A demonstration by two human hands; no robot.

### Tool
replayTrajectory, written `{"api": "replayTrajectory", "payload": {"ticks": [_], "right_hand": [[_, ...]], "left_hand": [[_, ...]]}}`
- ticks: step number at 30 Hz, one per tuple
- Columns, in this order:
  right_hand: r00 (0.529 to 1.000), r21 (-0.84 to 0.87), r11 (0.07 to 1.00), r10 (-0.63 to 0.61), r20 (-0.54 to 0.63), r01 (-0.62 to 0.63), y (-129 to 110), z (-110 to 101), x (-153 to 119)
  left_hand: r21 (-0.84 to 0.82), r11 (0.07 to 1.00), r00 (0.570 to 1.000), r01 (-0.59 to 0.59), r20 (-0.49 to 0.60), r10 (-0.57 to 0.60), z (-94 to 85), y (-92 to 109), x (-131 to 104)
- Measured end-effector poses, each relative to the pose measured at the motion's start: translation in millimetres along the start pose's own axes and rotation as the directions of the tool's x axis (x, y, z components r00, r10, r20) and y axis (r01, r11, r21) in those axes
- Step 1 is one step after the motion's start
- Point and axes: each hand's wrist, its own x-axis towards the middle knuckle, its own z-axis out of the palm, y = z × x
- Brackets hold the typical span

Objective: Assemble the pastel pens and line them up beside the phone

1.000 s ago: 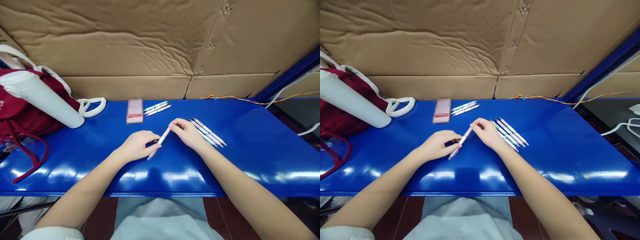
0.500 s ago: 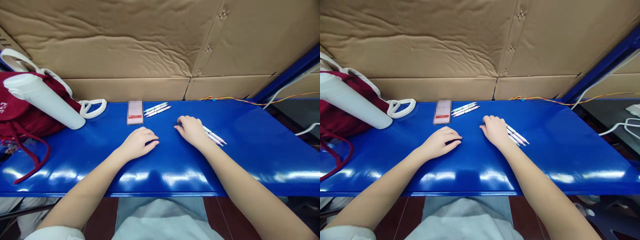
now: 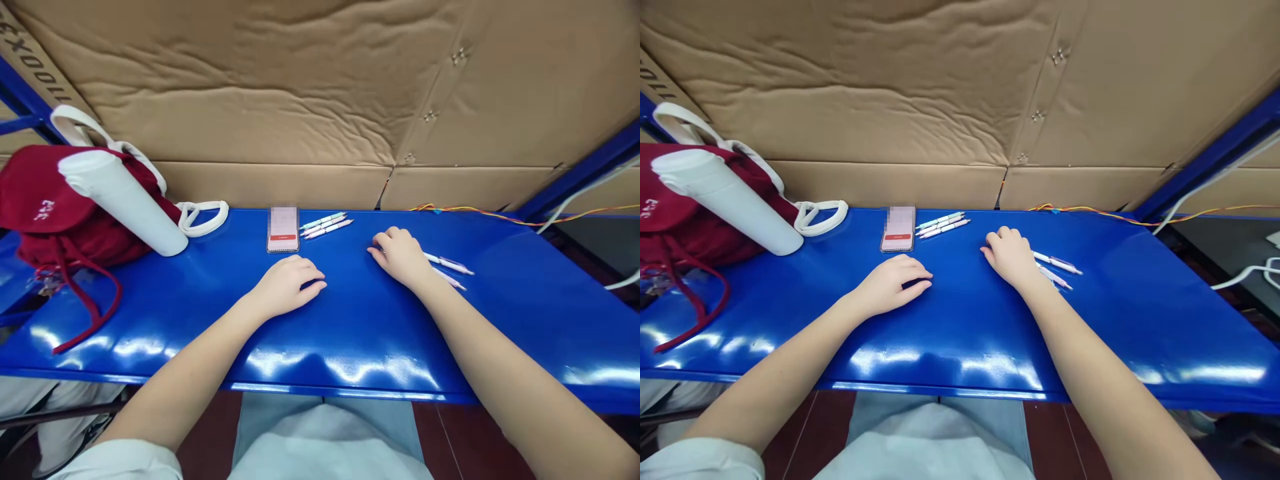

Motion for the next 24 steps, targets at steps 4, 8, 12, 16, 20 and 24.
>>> {"api": "replayTrajectory", "payload": {"ticks": [4, 8, 12, 16, 20, 24], "right_hand": [[0.997, 0.038, 0.996, -0.074, -0.036, 0.076, -17.5, 0.2, 15.5], [0.982, 0.073, 0.980, -0.179, -0.063, 0.184, -41.6, 2.4, 36.5], [0.988, 0.037, 0.992, -0.117, -0.104, 0.121, -48.3, 7.2, 43.5], [0.985, 0.040, 0.990, -0.134, -0.106, 0.138, -38.7, 7.2, 37.9], [0.960, 0.023, 0.961, -0.275, -0.053, 0.276, -35.6, -2.2, 22.1], [0.940, 0.096, 0.935, -0.342, -0.024, 0.342, -45.2, -7.4, 1.3]], "left_hand": [[-0.003, 1.000, 1.000, -0.013, -0.014, 0.013, 1.0, -0.4, -0.2], [0.003, 1.000, 0.999, -0.015, -0.030, 0.016, 0.9, -1.9, -0.7], [0.026, 1.000, 0.999, 0.009, -0.045, -0.007, 0.6, -3.2, -0.2], [0.051, 0.998, 0.994, 0.021, -0.106, -0.015, 4.8, -6.1, -0.1], [0.103, 0.991, 0.979, 0.083, -0.195, -0.062, 10.9, -8.8, -0.9], [0.208, 0.973, 0.981, 0.101, -0.182, -0.063, 18.1, -7.7, 7.6]]}}
